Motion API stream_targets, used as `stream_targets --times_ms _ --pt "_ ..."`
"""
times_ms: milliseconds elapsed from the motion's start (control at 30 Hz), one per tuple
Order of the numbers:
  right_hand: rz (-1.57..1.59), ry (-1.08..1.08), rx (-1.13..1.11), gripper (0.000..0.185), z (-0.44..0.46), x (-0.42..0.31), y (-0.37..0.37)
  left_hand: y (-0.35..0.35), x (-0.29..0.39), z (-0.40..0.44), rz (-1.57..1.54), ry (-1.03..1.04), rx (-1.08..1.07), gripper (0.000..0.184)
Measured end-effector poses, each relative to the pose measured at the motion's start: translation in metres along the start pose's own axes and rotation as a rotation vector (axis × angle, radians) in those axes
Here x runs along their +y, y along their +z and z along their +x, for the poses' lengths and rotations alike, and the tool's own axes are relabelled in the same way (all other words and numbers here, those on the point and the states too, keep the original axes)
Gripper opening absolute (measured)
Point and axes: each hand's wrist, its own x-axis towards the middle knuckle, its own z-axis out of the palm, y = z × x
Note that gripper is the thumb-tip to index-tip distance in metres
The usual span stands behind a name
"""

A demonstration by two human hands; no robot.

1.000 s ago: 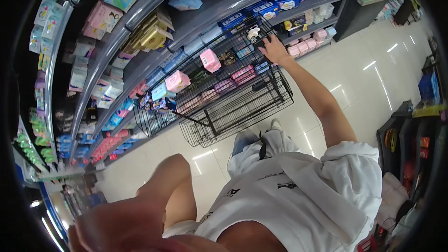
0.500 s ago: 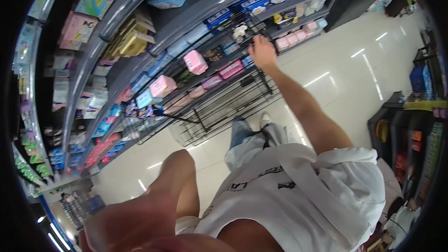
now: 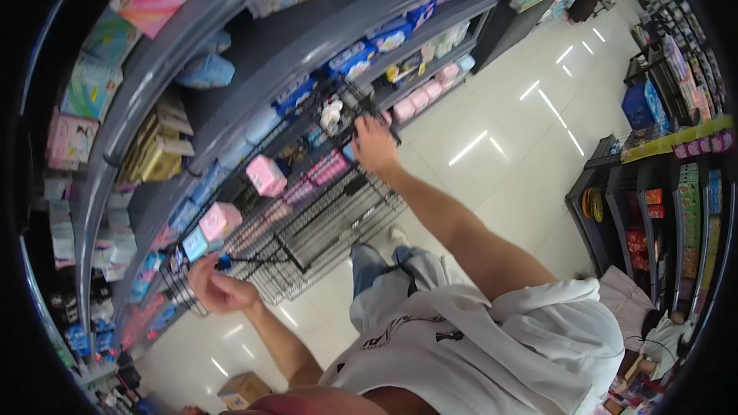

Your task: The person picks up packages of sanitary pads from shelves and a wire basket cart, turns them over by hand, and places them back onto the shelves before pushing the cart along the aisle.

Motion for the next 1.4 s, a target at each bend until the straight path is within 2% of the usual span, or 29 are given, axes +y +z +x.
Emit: stream_targets --times_ms 100,167,233,333,367,433,467,533,567,667,700,733,800,833,933,967,1000,1067,1133,1200,1300,1367,1400 --pt "-0.029 -0.049 0.098 0.034 -0.002 0.005 0.009 -0.024 -0.115 -0.087 0.204 -0.603 -0.060 0.009" --pt "-0.008 -0.016 0.034 0.035 -0.002 0.000 0.003 -0.054 -0.185 -0.144 0.174 -0.806 -0.046 0.007" --pt "-0.006 -0.006 0.019 0.036 -0.001 -0.002 0.000 -0.075 -0.220 -0.182 0.182 -0.815 -0.118 0.010" --pt "-0.036 0.018 0.038 0.036 0.000 -0.005 -0.005 -0.067 -0.242 -0.206 0.389 -0.831 -0.224 0.012" --pt "-0.020 0.031 0.020 0.036 -0.001 -0.006 -0.007 -0.056 -0.241 -0.202 0.360 -0.835 -0.229 0.012" --pt "0.009 0.068 -0.007 0.036 -0.001 -0.009 -0.008 -0.038 -0.230 -0.192 0.158 -0.920 -0.373 0.012" --pt "-0.010 0.078 -0.007 0.036 0.000 -0.008 -0.007 -0.028 -0.224 -0.192 0.139 -0.928 -0.382 0.012" --pt "-0.011 0.093 0.003 0.036 -0.001 -0.010 -0.003 -0.018 -0.217 -0.191 0.312 -0.822 -0.659 0.011" --pt "-0.024 0.114 -0.024 0.036 0.000 -0.011 -0.002 -0.017 -0.226 -0.200 0.333 -0.725 -0.636 0.009" --pt "-0.057 0.108 -0.036 0.034 -0.001 -0.007 0.002 -0.013 -0.226 -0.203 0.309 -0.690 -0.579 0.006" --pt "-0.061 0.093 0.021 0.026 -0.002 -0.006 0.006 -0.015 -0.225 -0.201 0.320 -0.730 -0.667 0.009" --pt "-0.059 0.090 0.018 0.026 -0.004 -0.003 0.007 -0.016 -0.221 -0.201 0.324 -0.732 -0.666 0.009" --pt "-0.063 0.070 -0.012 0.019 -0.006 0.000 0.010 -0.018 -0.203 -0.189 0.376 -0.585 -0.669 0.014" --pt "-0.049 0.106 -0.048 0.013 -0.004 0.001 0.015 -0.019 -0.200 -0.186 0.325 -0.640 -0.689 0.019" --pt "-0.038 0.127 -0.145 0.021 -0.004 -0.004 0.004 -0.021 -0.198 -0.192 0.422 -0.544 -0.688 0.016" --pt "-0.062 0.118 -0.042 0.022 -0.006 0.001 0.015 -0.021 -0.216 -0.215 0.332 -0.622 -0.561 0.014" --pt "-0.070 0.072 -0.004 0.023 -0.008 0.006 0.020 -0.018 -0.241 -0.235 0.346 -0.540 -0.526 0.011" --pt "-0.059 -0.009 0.083 0.022 -0.007 0.005 0.015 -0.016 -0.221 -0.212 0.398 -0.640 -0.585 0.009" --pt "-0.050 0.018 0.059 0.021 -0.011 0.005 0.009 -0.012 -0.207 -0.201 0.463 -0.644 -0.573 0.008" --pt "-0.062 0.065 0.005 0.021 -0.009 -0.003 0.007 -0.013 -0.197 -0.191 0.514 -0.742 -0.546 0.008" --pt "-0.057 0.032 0.075 0.020 -0.012 -0.002 0.003 -0.013 -0.222 -0.210 0.522 -0.706 -0.529 0.009" --pt "-0.124 0.062 0.013 0.020 -0.011 -0.006 0.004 -0.017 -0.242 -0.227 0.427 -0.673 -0.451 0.012" --pt "-0.155 0.137 -0.065 0.020 -0.007 0.000 0.019 -0.018 -0.225 -0.215 0.382 -0.595 -0.422 0.014"
